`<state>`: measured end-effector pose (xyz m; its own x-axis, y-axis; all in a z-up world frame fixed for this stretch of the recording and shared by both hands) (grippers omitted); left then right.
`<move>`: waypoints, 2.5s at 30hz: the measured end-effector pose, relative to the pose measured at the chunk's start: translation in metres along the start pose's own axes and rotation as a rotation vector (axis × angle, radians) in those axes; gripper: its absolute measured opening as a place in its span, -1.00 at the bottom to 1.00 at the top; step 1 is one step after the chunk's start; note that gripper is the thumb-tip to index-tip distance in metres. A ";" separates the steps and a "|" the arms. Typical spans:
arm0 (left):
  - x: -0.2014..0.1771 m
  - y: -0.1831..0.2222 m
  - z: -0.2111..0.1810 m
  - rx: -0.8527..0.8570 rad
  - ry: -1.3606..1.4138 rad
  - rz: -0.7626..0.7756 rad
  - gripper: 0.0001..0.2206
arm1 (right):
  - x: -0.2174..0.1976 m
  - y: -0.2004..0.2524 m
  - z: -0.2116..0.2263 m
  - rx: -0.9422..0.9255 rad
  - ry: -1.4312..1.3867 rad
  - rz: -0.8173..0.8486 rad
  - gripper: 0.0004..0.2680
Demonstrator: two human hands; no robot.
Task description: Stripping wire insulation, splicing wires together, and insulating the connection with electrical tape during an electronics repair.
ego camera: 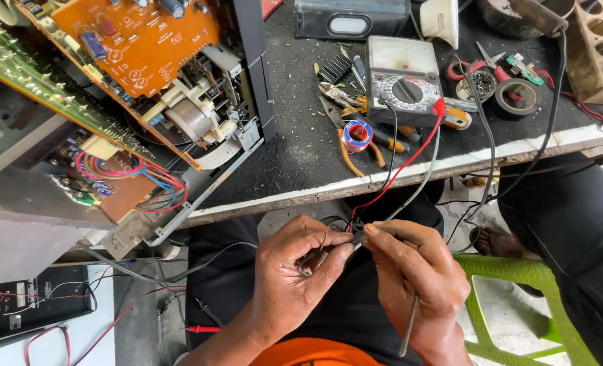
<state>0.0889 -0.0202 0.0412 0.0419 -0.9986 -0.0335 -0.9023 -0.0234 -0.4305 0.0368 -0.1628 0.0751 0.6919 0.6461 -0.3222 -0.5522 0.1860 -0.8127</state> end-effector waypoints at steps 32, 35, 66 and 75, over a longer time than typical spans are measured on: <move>-0.019 0.029 -0.010 -0.043 -0.027 0.053 -0.91 | 0.005 0.033 -0.073 0.344 0.056 0.062 -0.96; -0.036 0.019 0.010 -0.039 -0.095 0.011 -0.84 | -0.013 0.019 -0.102 0.618 0.075 -0.136 -0.98; -0.060 0.015 0.080 -0.387 0.158 -0.156 -0.86 | 0.219 -0.094 -0.137 -0.207 0.813 1.038 -0.67; -0.064 0.002 0.074 -0.223 0.086 -0.191 -0.90 | 0.204 -0.119 -0.147 0.066 0.662 0.750 -0.77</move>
<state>0.1161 0.0467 -0.0240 0.1922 -0.9752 0.1095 -0.9538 -0.2119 -0.2131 0.3122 -0.1614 0.0348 0.2627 0.0751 -0.9620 -0.9626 -0.0475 -0.2665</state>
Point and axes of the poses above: each hand's wrist, its own y-axis away from the middle knuckle, its own x-axis out of the palm, z = x × y, the point moved 10 cm from there along -y, towards the middle knuckle, and after that the axes turned 13 degrees about -z, right-handed, at the moved point
